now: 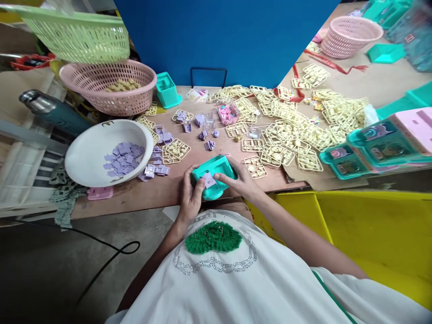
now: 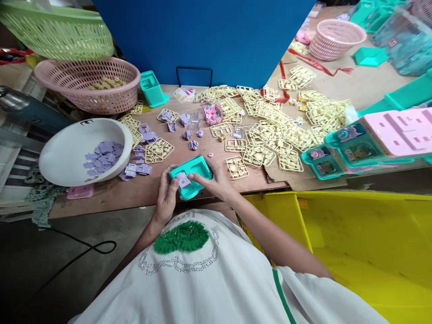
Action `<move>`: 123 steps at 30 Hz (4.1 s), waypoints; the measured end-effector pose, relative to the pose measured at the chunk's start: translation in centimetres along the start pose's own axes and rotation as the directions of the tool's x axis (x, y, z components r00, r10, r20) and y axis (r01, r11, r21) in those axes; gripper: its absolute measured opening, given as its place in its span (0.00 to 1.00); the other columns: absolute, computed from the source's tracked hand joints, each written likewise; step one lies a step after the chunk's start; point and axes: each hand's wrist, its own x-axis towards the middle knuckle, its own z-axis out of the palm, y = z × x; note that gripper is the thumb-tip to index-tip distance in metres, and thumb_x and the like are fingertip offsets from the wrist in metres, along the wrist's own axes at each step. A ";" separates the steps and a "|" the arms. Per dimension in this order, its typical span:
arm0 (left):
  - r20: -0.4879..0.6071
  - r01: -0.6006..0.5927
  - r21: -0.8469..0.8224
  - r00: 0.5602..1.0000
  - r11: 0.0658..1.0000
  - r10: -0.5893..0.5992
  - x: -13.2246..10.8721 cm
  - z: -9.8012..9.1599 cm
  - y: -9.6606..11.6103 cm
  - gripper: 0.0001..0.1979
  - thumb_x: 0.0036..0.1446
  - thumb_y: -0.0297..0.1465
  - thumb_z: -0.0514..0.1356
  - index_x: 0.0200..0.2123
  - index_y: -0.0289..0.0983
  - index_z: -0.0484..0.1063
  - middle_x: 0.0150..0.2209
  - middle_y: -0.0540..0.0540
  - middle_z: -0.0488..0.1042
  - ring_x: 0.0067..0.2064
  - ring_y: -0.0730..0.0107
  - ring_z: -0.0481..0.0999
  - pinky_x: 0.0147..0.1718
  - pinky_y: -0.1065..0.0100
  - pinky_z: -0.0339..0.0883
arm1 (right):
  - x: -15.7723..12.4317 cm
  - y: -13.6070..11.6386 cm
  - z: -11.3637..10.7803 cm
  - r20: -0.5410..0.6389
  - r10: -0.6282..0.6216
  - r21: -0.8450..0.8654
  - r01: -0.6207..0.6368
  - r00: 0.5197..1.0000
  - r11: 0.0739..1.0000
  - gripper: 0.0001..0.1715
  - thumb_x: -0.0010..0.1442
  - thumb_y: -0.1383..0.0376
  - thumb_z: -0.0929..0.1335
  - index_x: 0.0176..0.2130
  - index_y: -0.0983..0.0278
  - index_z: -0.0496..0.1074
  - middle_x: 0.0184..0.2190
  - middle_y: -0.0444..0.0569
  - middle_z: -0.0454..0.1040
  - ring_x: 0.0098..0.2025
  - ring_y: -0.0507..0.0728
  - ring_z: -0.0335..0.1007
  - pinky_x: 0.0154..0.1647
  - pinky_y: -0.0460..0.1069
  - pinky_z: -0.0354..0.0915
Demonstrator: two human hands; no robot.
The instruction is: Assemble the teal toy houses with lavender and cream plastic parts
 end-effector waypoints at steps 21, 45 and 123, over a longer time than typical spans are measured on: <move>0.124 0.165 -0.148 0.981 0.975 -0.148 2.9 -1.0 -1.0 0.30 0.70 0.55 0.55 0.65 0.45 0.71 0.71 0.41 0.69 0.76 0.53 0.62 0.73 0.51 0.62 | -0.1 1.1 -0.1 -0.044 0.041 0.001 -0.041 0.998 0.999 0.52 0.62 0.28 0.66 0.69 0.58 0.70 0.69 0.58 0.69 0.71 0.71 0.66 0.67 0.66 0.70; 0.215 -0.043 0.044 0.976 0.998 0.032 2.9 -3.0 -3.3 0.48 0.56 0.56 0.70 0.73 0.39 0.63 0.72 0.36 0.67 0.74 0.42 0.65 0.71 0.51 0.64 | -1.6 -0.9 0.1 0.117 -0.685 -0.361 0.673 0.719 0.645 0.19 0.73 0.65 0.67 0.59 0.56 0.80 0.50 0.56 0.75 0.57 0.65 0.67 0.59 0.67 0.69; 0.048 -0.123 0.113 0.992 0.986 0.118 -0.2 -1.5 1.2 0.17 0.72 0.48 0.57 0.39 0.41 0.72 0.56 0.42 0.73 0.61 0.56 0.73 0.63 0.55 0.67 | -3.5 -3.2 0.8 -0.078 -0.616 -0.437 0.528 0.784 0.728 0.15 0.67 0.56 0.75 0.49 0.60 0.78 0.38 0.52 0.77 0.40 0.61 0.73 0.42 0.60 0.68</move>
